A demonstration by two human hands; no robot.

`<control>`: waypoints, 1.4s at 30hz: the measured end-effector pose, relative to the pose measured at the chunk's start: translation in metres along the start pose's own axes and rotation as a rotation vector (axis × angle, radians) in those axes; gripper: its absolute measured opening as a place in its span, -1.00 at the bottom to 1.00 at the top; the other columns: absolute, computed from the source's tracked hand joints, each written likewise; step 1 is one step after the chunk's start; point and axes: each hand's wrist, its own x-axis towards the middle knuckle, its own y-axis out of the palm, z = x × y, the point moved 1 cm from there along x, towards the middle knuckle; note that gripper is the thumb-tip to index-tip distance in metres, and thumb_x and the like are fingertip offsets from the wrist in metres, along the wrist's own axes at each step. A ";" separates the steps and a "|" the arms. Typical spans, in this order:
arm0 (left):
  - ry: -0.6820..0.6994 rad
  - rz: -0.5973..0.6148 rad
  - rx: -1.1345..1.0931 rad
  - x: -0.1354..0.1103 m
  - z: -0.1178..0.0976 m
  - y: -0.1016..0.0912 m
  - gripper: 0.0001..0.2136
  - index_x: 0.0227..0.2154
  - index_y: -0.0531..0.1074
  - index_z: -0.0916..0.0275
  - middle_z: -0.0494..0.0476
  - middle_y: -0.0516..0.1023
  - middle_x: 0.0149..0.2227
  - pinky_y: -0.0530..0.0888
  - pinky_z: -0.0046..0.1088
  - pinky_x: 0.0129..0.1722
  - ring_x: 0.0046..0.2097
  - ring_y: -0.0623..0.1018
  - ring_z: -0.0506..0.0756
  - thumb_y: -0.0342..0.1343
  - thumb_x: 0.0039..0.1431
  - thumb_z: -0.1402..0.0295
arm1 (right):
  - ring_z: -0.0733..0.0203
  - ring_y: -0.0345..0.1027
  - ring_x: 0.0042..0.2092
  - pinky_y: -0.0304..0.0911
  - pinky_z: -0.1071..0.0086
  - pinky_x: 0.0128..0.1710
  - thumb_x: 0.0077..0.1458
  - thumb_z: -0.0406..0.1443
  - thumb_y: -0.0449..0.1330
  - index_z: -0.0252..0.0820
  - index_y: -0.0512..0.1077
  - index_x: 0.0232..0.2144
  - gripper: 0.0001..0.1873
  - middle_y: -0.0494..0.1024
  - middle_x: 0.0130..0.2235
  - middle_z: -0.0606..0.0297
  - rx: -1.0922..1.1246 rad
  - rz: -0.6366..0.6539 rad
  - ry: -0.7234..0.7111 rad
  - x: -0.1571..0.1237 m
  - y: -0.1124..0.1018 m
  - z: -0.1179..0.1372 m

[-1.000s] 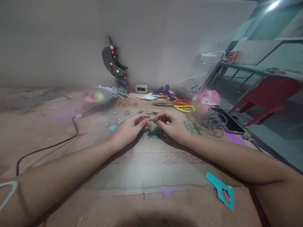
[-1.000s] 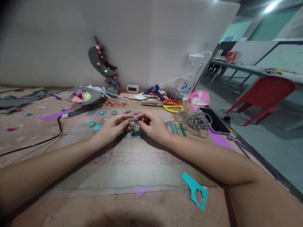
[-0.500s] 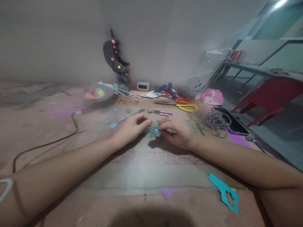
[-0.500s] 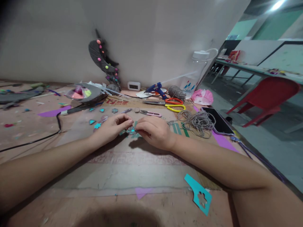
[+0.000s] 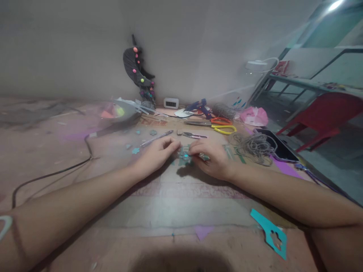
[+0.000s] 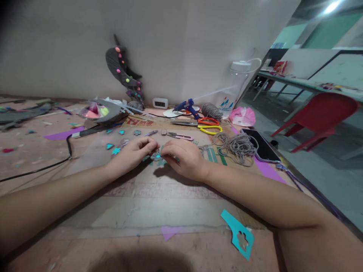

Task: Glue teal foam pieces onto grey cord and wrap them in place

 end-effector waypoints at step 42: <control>-0.041 -0.055 -0.165 0.001 0.001 0.002 -0.75 -0.44 0.33 0.20 0.00 0.42 -0.44 0.38 -0.41 -0.26 -0.35 0.46 0.05 -0.04 0.34 0.23 | 0.37 0.22 -0.49 0.18 0.43 -0.45 0.04 -0.02 0.32 -0.17 0.37 -0.41 -0.64 0.45 -0.48 0.41 0.570 -0.094 0.970 -0.001 0.008 -0.034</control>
